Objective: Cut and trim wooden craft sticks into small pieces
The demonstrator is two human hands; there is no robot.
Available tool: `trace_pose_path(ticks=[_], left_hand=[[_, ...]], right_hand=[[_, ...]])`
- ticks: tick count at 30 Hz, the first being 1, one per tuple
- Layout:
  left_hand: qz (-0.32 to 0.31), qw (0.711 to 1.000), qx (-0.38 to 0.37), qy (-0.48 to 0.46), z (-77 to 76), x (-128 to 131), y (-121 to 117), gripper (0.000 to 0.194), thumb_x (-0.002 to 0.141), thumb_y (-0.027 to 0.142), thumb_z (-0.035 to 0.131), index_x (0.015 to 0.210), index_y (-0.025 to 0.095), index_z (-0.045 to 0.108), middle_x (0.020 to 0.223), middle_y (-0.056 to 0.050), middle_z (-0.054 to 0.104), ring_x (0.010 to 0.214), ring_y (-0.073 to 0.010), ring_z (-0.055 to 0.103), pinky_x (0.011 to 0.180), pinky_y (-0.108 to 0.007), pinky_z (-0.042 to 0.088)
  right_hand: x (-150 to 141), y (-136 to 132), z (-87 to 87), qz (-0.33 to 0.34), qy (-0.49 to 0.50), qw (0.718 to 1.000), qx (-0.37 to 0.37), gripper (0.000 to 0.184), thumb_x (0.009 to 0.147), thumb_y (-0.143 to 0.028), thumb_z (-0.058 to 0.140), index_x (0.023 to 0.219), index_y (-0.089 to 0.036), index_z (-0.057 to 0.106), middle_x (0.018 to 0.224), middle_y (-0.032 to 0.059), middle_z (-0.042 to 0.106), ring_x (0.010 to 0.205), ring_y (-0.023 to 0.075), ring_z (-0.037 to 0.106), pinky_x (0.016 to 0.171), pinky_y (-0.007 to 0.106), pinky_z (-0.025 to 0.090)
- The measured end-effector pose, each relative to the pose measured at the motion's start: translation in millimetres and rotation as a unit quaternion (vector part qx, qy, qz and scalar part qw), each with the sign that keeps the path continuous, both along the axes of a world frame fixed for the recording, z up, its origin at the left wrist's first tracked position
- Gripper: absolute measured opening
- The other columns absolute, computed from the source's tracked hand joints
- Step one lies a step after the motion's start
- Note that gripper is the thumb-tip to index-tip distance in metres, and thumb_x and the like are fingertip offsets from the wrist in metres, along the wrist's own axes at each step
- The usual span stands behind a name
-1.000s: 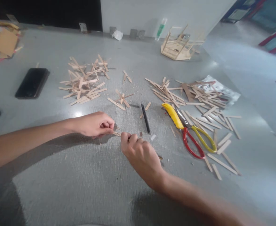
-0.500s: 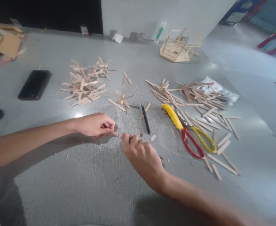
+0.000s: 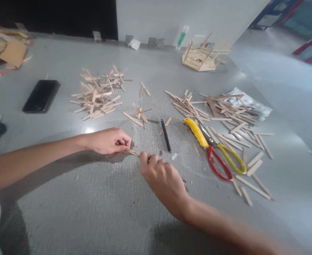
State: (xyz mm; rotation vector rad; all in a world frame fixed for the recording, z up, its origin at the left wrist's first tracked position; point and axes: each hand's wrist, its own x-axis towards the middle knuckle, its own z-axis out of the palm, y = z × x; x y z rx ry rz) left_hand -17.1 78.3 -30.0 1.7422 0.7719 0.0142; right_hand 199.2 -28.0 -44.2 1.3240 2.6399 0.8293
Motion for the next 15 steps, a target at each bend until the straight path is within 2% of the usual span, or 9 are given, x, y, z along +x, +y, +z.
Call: trace_pose_path(ticks=[6,9,12,15], left_hand=[[0.003,1.000,-0.004,-0.008,-2.6,-4.9,2.7,0.027,0.095,0.032,0.062,0.073,0.016,0.059,0.058,0.000,0.064,0.043,-0.0098,0.058,0.051,-0.022,0.043],[0.009,1.000,-0.009,0.002,-1.4,-5.0,3.3,0.027,0.094,0.030,0.062,0.072,0.016,0.058,0.060,0.000,0.065,0.045,-0.0098,0.060,0.052,-0.022,0.044],[0.018,1.000,-0.015,0.012,-0.7,-4.7,3.6,0.026,0.094,0.030,0.063,0.073,0.016,0.058,0.059,0.000,0.064,0.045,-0.0099,0.060,0.051,-0.021,0.044],[0.008,1.000,-0.026,-0.003,-1.8,-5.5,4.6,0.027,0.094,0.032,0.064,0.073,0.016,0.058,0.059,0.001,0.064,0.044,-0.0090,0.059,0.050,-0.020,0.044]], right_hand=[[11.9,-4.6,-3.6,-0.012,-0.026,0.999,0.021,0.031,0.095,0.005,0.045,0.081,-0.018,0.060,0.058,-0.0004,0.058,0.041,0.0121,0.057,0.044,0.026,0.025],[20.5,-7.1,-7.6,-0.040,-0.019,0.999,-0.008,0.030,0.093,0.006,0.044,0.087,-0.017,0.062,0.061,0.0004,0.060,0.044,0.0126,0.058,0.044,0.027,0.024],[27.2,-4.3,-11.2,-0.052,0.052,0.996,-0.052,0.028,0.093,0.004,0.042,0.094,-0.016,0.061,0.068,0.0017,0.063,0.049,0.0140,0.061,0.044,0.027,0.027],[34.6,5.6,-12.5,-0.044,0.210,0.975,-0.054,0.026,0.100,-0.004,0.037,0.111,-0.014,0.058,0.080,0.0063,0.070,0.063,0.0182,0.067,0.050,0.027,0.040]])
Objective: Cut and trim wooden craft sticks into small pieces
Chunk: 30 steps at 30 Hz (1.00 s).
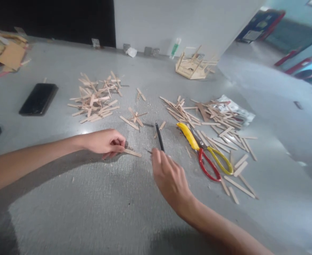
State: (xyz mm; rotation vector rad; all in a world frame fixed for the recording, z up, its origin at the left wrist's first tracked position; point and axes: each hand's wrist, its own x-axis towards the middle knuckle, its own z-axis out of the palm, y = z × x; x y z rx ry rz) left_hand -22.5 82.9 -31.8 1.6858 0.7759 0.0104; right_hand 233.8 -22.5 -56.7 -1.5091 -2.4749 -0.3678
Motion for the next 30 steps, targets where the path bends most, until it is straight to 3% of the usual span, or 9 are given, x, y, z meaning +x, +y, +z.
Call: trace_pose_path(ticks=[4,7,9,12,15,20,25,30], left_hand=[[-0.003,1.000,-0.002,-0.010,-0.8,-0.3,0.5,0.026,0.097,0.030,0.058,0.076,0.016,0.057,0.060,0.001,0.063,0.045,-0.0082,0.059,0.049,-0.018,0.046],[0.020,0.999,0.001,-0.031,5.3,3.0,-4.0,0.026,0.100,0.031,0.055,0.079,0.016,0.055,0.061,0.001,0.063,0.047,-0.0088,0.059,0.048,-0.019,0.046],[0.063,0.995,0.030,-0.072,15.2,6.6,-11.7,0.028,0.102,0.035,0.054,0.082,0.017,0.055,0.061,0.001,0.063,0.046,-0.0082,0.057,0.048,-0.019,0.045],[0.185,0.970,0.096,-0.126,37.2,11.4,-30.0,0.022,0.104,0.032,0.052,0.088,0.017,0.054,0.063,0.002,0.064,0.045,-0.0065,0.054,0.049,-0.018,0.044],[0.228,0.952,0.122,-0.166,60.1,13.0,-50.7,0.024,0.104,0.035,0.053,0.086,0.018,0.052,0.061,0.003,0.062,0.044,-0.0065,0.053,0.046,-0.017,0.043],[0.252,0.933,0.152,-0.207,83.1,12.4,-77.2,0.024,0.104,0.034,0.053,0.085,0.019,0.052,0.060,0.005,0.059,0.046,-0.0057,0.050,0.045,-0.016,0.041],[0.256,0.931,0.152,-0.209,89.0,11.2,-91.1,0.026,0.104,0.037,0.053,0.085,0.019,0.055,0.060,0.005,0.057,0.048,-0.0069,0.050,0.044,-0.017,0.040],[0.250,0.937,0.131,-0.207,91.4,9.8,-95.4,0.026,0.103,0.037,0.052,0.085,0.019,0.054,0.059,0.005,0.057,0.047,-0.0062,0.047,0.045,-0.016,0.040]], right_hand=[[9.0,14.7,6.5,0.012,0.186,0.982,0.042,0.033,0.103,-0.009,0.037,0.130,-0.014,0.055,0.098,0.0112,0.073,0.086,0.0210,0.071,0.074,0.031,0.055],[11.8,18.8,13.5,0.010,0.236,0.971,0.048,0.034,0.103,-0.011,0.040,0.132,-0.019,0.057,0.088,0.0050,0.073,0.073,0.0173,0.070,0.070,0.028,0.055],[11.9,18.9,15.9,-0.030,0.261,0.964,0.044,0.035,0.104,-0.014,0.041,0.135,-0.018,0.054,0.080,0.0023,0.072,0.063,0.0154,0.067,0.062,0.026,0.053],[10.8,18.4,16.3,-0.076,0.290,0.952,0.059,0.037,0.103,-0.018,0.043,0.139,-0.017,0.050,0.078,0.0027,0.071,0.063,0.0168,0.066,0.062,0.028,0.052],[9.9,17.9,15.0,-0.086,0.308,0.947,0.042,0.046,0.103,-0.018,0.041,0.149,-0.019,0.042,0.079,0.0024,0.069,0.059,0.0163,0.062,0.060,0.030,0.052],[9.7,21.2,3.1,-0.051,0.339,0.939,-0.032,0.060,0.103,-0.020,0.038,0.161,-0.024,0.022,0.090,0.0051,0.066,0.055,0.0137,0.053,0.055,0.029,0.050],[7.3,30.7,-14.6,-0.005,0.343,0.936,-0.076,0.069,0.103,-0.020,0.036,0.165,-0.028,0.005,0.108,0.0113,0.066,0.066,0.0164,0.061,0.063,0.034,0.057],[4.2,32.2,-21.2,0.002,0.351,0.932,-0.093,0.070,0.105,-0.024,0.032,0.167,-0.028,-0.003,0.123,0.0168,0.065,0.075,0.0199,0.065,0.071,0.039,0.059]])
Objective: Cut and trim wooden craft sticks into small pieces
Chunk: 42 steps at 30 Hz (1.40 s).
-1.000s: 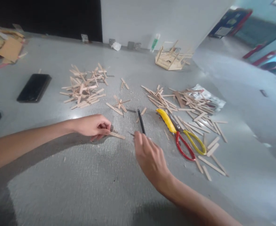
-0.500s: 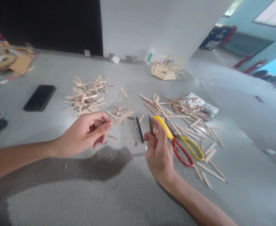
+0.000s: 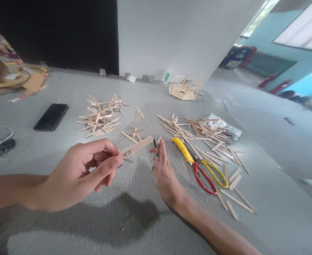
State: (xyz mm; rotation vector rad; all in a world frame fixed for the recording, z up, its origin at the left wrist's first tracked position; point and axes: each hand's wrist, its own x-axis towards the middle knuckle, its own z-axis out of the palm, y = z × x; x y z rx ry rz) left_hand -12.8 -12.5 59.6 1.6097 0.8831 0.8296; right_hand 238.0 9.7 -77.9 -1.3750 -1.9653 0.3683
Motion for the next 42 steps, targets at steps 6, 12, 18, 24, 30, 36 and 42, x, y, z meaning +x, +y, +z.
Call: trace_pose_path(ticks=[6,12,18,24,30,36,42], left_hand=[[-0.019,0.999,-0.012,0.028,0.7,1.9,3.6,0.026,0.104,0.037,0.051,0.085,0.019,0.054,0.061,0.005,0.058,0.049,-0.0065,0.048,0.046,-0.017,0.039],[-0.092,0.977,-0.068,0.182,-26.8,2.3,41.5,0.026,0.101,0.025,0.053,0.076,0.017,0.052,0.072,0.002,0.067,0.051,-0.0069,0.058,0.053,-0.019,0.043],[-0.201,0.942,-0.105,0.248,-73.0,2.3,74.2,0.028,0.101,0.022,0.051,0.078,0.014,0.063,0.071,-0.003,0.070,0.054,-0.0108,0.065,0.059,-0.022,0.048],[-0.238,0.930,-0.127,0.249,-79.9,3.2,78.9,0.027,0.100,0.025,0.054,0.078,0.014,0.064,0.071,-0.004,0.071,0.050,-0.0103,0.063,0.058,-0.023,0.049],[-0.249,0.930,-0.140,0.231,-86.5,2.9,83.0,0.028,0.100,0.027,0.054,0.075,0.015,0.061,0.067,-0.002,0.069,0.047,-0.0093,0.061,0.055,-0.022,0.046],[-0.249,0.930,-0.159,0.220,-88.7,1.9,83.5,0.025,0.097,0.024,0.054,0.074,0.016,0.059,0.061,0.001,0.065,0.045,-0.0091,0.060,0.053,-0.021,0.044],[-0.254,0.927,-0.165,0.222,-88.6,2.1,84.9,0.020,0.096,0.021,0.054,0.078,0.015,0.061,0.062,0.001,0.066,0.045,-0.0092,0.060,0.052,-0.021,0.043]], right_hand=[[3.2,1.2,3.3,0.029,-0.023,0.999,0.025,0.067,0.105,-0.023,0.033,0.166,-0.023,0.004,0.125,0.0183,0.067,0.082,0.0202,0.069,0.074,0.036,0.059],[7.6,-3.6,25.8,-0.076,-0.037,0.994,0.072,0.022,0.104,-0.026,0.044,0.108,-0.019,0.065,0.074,0.0034,0.069,0.057,0.0162,0.062,0.054,0.026,0.048],[-1.3,-14.6,27.3,0.049,-0.128,0.988,0.067,0.026,0.107,-0.024,0.042,0.094,-0.018,0.063,0.073,0.0032,0.070,0.055,0.0136,0.062,0.050,0.024,0.043],[-4.8,-18.8,14.7,0.094,-0.182,0.977,0.054,0.023,0.109,-0.025,0.043,0.109,-0.017,0.065,0.086,0.0073,0.077,0.059,0.0152,0.068,0.052,0.026,0.046],[-9.6,-15.9,17.0,0.102,-0.119,0.988,0.013,0.023,0.106,-0.020,0.045,0.117,-0.017,0.064,0.096,0.0102,0.074,0.076,0.0195,0.071,0.065,0.030,0.057],[-7.2,-5.3,14.2,0.066,0.091,0.992,-0.061,0.054,0.103,-0.018,0.041,0.156,-0.024,0.032,0.123,0.0153,0.060,0.091,0.0206,0.068,0.075,0.039,0.062],[0.7,-0.2,9.9,0.072,0.084,0.988,-0.110,0.060,0.103,-0.019,0.042,0.160,-0.029,0.028,0.126,0.0138,0.064,0.065,0.0128,0.059,0.060,0.032,0.057]])
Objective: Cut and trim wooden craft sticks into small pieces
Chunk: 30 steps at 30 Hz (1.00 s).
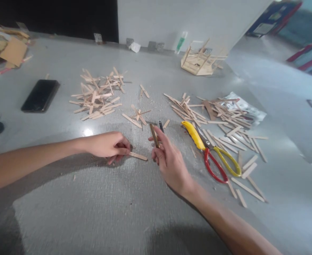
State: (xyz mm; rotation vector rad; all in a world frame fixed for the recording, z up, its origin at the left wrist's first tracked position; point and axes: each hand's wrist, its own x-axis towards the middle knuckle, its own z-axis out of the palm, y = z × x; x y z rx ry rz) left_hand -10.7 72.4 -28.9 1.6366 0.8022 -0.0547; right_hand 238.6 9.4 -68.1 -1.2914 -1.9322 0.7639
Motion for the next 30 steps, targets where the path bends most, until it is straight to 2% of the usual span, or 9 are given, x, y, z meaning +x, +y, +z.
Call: trace_pose_path(ticks=[2,4,10,13,17,21,24,27,30], left_hand=[[-0.008,1.000,-0.002,-0.002,0.1,0.1,0.5,0.024,0.098,0.022,0.054,0.076,0.016,0.059,0.063,0.000,0.066,0.045,-0.0093,0.061,0.052,-0.021,0.044],[-0.014,1.000,0.001,-0.009,0.8,0.1,0.6,0.025,0.099,0.023,0.053,0.076,0.015,0.059,0.064,0.000,0.067,0.046,-0.0095,0.061,0.052,-0.021,0.045],[-0.014,1.000,0.005,-0.016,0.8,-1.1,0.4,0.022,0.100,0.021,0.052,0.080,0.015,0.060,0.064,0.000,0.067,0.045,-0.0095,0.062,0.051,-0.021,0.045],[-0.016,1.000,0.006,-0.019,-2.2,-2.0,1.1,0.023,0.100,0.021,0.052,0.079,0.015,0.059,0.065,0.000,0.067,0.045,-0.0097,0.062,0.051,-0.021,0.045],[-0.017,1.000,0.006,-0.021,-4.9,-2.1,2.0,0.023,0.100,0.023,0.052,0.079,0.016,0.059,0.066,-0.001,0.067,0.046,-0.0102,0.062,0.050,-0.021,0.045],[-0.011,1.000,0.004,-0.017,-3.7,-1.0,1.3,0.022,0.099,0.022,0.052,0.080,0.016,0.060,0.064,0.000,0.067,0.044,-0.0100,0.061,0.052,-0.023,0.046],[-0.007,1.000,-0.001,-0.018,-3.1,-0.5,0.4,0.020,0.097,0.021,0.054,0.079,0.016,0.059,0.062,0.001,0.065,0.043,-0.0093,0.060,0.053,-0.022,0.045],[-0.007,1.000,-0.008,-0.025,-3.4,-0.9,0.2,0.020,0.096,0.023,0.056,0.078,0.016,0.058,0.061,0.002,0.065,0.044,-0.0087,0.059,0.052,-0.021,0.043],[-0.006,1.000,0.003,-0.024,-3.0,-1.5,0.4,0.021,0.098,0.025,0.056,0.079,0.016,0.060,0.062,0.002,0.065,0.044,-0.0090,0.059,0.053,-0.021,0.044]], right_hand=[[1.8,1.4,-0.6,0.013,-0.037,0.999,0.023,0.062,0.101,-0.020,0.046,0.161,-0.026,0.030,0.124,0.0135,0.065,0.079,0.0162,0.063,0.075,0.036,0.059],[3.2,3.0,-0.9,0.028,-0.052,0.998,0.031,0.061,0.100,-0.019,0.047,0.160,-0.023,0.033,0.117,0.0120,0.066,0.082,0.0169,0.064,0.080,0.037,0.058],[0.8,3.8,3.3,0.023,-0.041,0.999,0.013,0.031,0.101,-0.019,0.044,0.127,-0.018,0.061,0.084,0.0026,0.062,0.061,0.0138,0.057,0.065,0.031,0.053],[-0.3,1.2,4.7,0.020,-0.042,0.999,-0.002,0.030,0.102,-0.021,0.044,0.127,-0.019,0.060,0.085,0.0032,0.063,0.063,0.0146,0.058,0.066,0.031,0.054],[-1.1,-2.2,4.0,0.035,-0.011,0.999,-0.033,0.042,0.100,-0.024,0.047,0.143,-0.021,0.046,0.105,0.0089,0.064,0.078,0.0171,0.064,0.070,0.033,0.057],[-4.4,-2.3,4.2,0.036,0.046,0.994,-0.093,0.032,0.102,-0.023,0.041,0.133,-0.020,0.049,0.094,0.0051,0.062,0.062,0.0127,0.058,0.058,0.029,0.052],[-4.8,-1.4,4.8,0.036,0.053,0.992,-0.106,0.027,0.103,-0.025,0.042,0.128,-0.020,0.050,0.088,0.0031,0.062,0.059,0.0125,0.057,0.057,0.029,0.051],[-0.9,-2.2,7.6,0.008,0.023,0.997,-0.068,0.026,0.103,-0.030,0.046,0.128,-0.021,0.048,0.087,0.0025,0.063,0.064,0.0143,0.059,0.060,0.029,0.051],[3.4,-4.7,13.4,-0.041,-0.076,0.996,0.036,0.010,0.103,-0.030,0.049,0.104,-0.022,0.056,0.071,-0.0018,0.057,0.058,0.0138,0.052,0.057,0.028,0.046]])
